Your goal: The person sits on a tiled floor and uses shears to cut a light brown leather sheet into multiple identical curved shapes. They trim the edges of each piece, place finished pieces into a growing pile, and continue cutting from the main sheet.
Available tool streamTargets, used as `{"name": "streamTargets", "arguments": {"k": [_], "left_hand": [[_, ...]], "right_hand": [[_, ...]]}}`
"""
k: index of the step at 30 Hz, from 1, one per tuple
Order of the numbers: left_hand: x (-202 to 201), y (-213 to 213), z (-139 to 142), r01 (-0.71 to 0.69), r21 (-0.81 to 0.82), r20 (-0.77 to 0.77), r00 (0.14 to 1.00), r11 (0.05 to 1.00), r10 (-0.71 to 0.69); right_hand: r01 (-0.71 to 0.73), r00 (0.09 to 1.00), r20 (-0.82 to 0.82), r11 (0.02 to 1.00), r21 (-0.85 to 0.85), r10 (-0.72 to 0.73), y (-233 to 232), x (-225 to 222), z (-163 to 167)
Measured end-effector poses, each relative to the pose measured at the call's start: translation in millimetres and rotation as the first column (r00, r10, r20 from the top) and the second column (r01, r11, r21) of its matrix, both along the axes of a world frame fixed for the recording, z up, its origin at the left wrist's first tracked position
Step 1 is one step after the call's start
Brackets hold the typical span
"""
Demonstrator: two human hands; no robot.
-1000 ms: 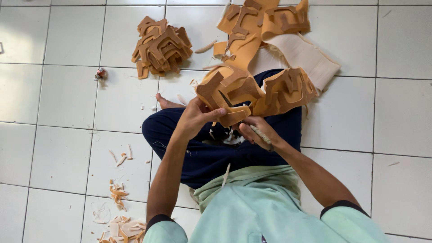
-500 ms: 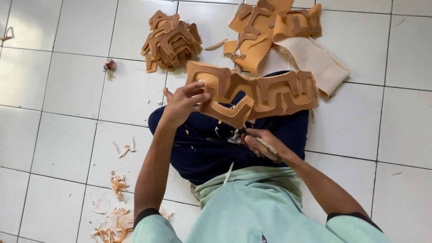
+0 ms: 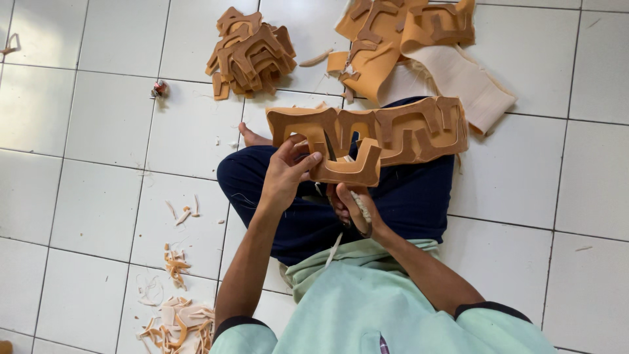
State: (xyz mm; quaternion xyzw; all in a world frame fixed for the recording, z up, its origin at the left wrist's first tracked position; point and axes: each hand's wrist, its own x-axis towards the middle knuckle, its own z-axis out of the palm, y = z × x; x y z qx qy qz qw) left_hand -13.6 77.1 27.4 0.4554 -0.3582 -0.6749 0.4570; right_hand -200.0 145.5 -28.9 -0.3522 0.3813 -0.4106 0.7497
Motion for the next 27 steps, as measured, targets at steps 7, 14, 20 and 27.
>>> {"name": "streamTargets", "arguments": {"k": [7,14,20,27], "left_hand": [[16,-3,-1,0.101,0.054,-0.074,0.993,0.993,-0.097],[58,-24,36,0.396,0.002,0.299,0.876,0.918,-0.378],[72,-27,24,0.499,0.019,0.599,0.688,0.866,-0.409],[58,-7,-52,-0.28,0.061,-0.274,0.918,0.958,0.285]], "right_hand": [[-0.012,0.997,-0.08,0.998,-0.065,0.007,5,-13,-9],[-0.428,0.847,-0.476,0.835,-0.346,0.237,-44,-60,-1],[-0.492,0.753,-0.627,0.802,-0.338,0.198,-64,-70,8],[-0.166,0.892,-0.443,0.978,-0.129,0.093,-48,-87,4]]}}
